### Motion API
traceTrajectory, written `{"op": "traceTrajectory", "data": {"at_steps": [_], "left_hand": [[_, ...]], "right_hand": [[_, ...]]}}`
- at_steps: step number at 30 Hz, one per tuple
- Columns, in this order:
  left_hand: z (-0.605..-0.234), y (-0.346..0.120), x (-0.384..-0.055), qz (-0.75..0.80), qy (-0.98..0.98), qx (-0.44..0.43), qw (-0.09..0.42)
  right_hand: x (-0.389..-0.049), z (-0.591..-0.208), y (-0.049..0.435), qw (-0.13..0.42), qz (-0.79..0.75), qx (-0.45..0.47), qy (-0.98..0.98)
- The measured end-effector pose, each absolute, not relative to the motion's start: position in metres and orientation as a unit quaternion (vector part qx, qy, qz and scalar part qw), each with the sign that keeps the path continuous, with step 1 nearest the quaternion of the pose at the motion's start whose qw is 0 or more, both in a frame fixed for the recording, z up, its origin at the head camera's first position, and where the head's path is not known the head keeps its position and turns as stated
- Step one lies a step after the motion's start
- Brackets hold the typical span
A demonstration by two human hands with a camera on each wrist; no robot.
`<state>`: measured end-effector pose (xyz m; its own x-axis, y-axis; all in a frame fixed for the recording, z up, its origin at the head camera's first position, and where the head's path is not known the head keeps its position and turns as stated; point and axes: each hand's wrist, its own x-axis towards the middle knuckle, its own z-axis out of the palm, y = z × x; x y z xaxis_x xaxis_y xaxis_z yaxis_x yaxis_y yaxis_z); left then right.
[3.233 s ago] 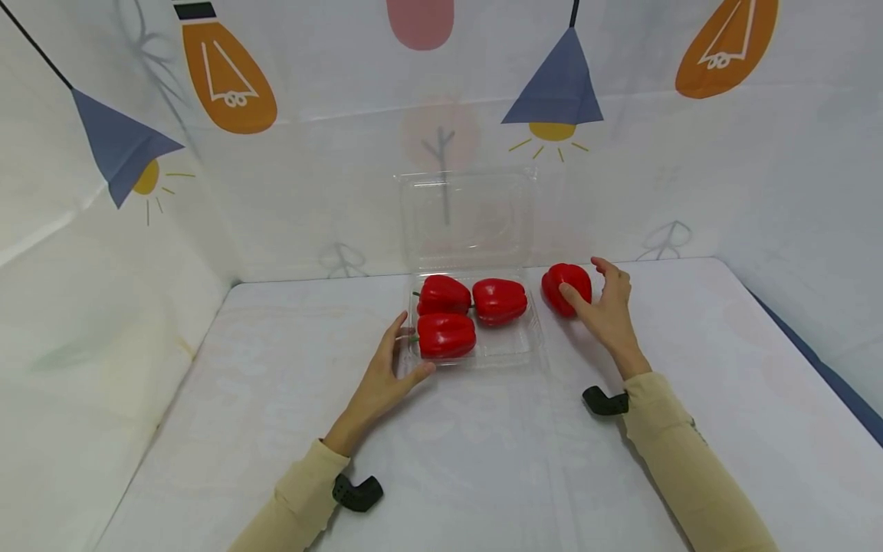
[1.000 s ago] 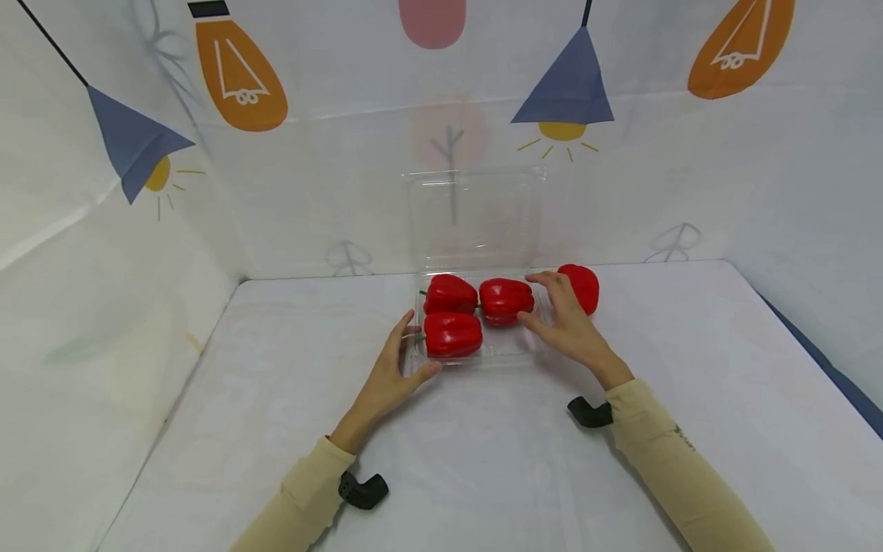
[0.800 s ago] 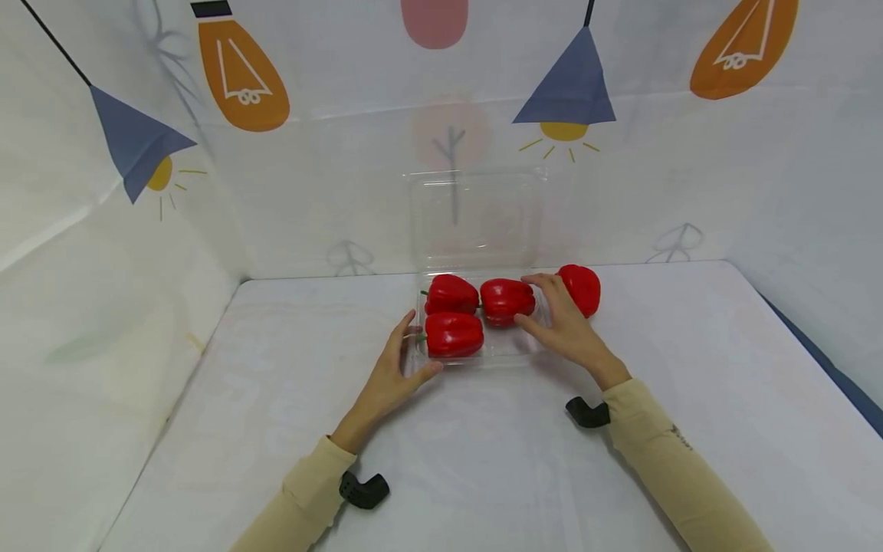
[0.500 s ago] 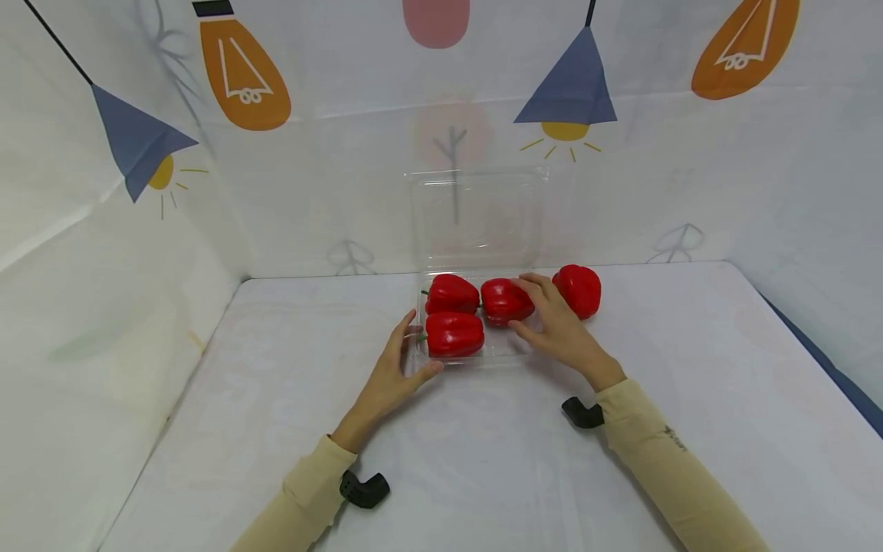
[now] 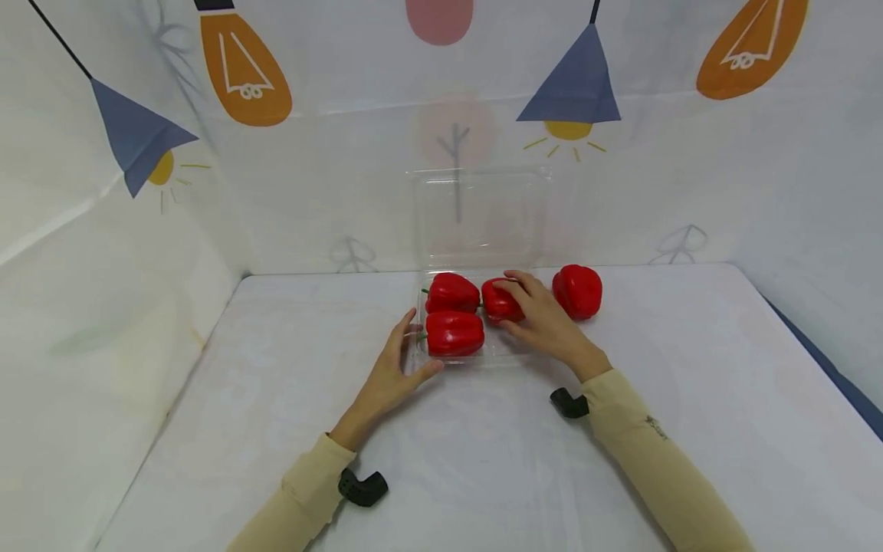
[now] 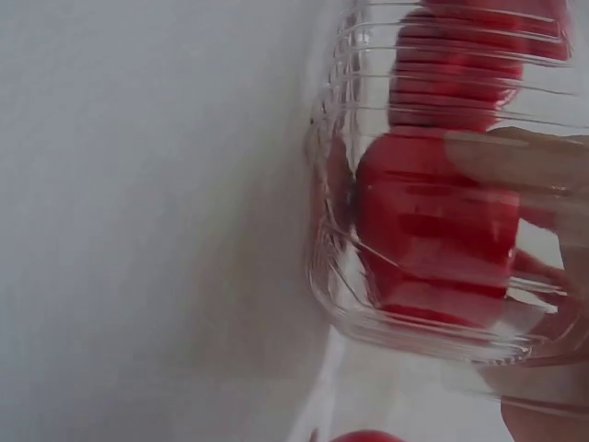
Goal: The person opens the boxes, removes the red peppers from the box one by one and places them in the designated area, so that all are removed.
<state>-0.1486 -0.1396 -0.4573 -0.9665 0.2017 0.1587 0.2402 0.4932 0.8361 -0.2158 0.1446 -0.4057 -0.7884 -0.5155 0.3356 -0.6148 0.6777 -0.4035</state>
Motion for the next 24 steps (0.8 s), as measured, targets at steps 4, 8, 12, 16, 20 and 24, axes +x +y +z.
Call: {"op": "traceTrajectory", "data": {"at_steps": [4,8,12,16,20,24], "left_hand": [[-0.4565,-0.1406,-0.1486,-0.486,-0.864,-0.127,0.02],[-0.4582,-0.141,-0.149,-0.484,-0.866,-0.126,0.019],[-0.4597,-0.1407,-0.1493,-0.484,-0.866,-0.127,0.02],[-0.4606,-0.14,-0.1499,-0.483,-0.866,-0.129,0.019],[-0.4603,-0.1395,-0.1499,-0.482,-0.866,-0.131,0.023],[-0.4608,-0.1396,-0.1494,-0.483,-0.865,-0.134,0.024]], "right_hand": [[-0.2171,-0.4052,0.1415,0.093,0.249,0.307,-0.914],[-0.2174,-0.4054,0.1422,0.087,0.244,0.297,-0.919],[-0.218,-0.4084,0.1429,0.081,0.235,0.288,-0.925],[-0.2184,-0.4113,0.1435,0.086,0.228,0.291,-0.925],[-0.218,-0.4123,0.144,0.103,0.227,0.302,-0.92],[-0.2169,-0.4134,0.1448,0.115,0.225,0.305,-0.918]]}}
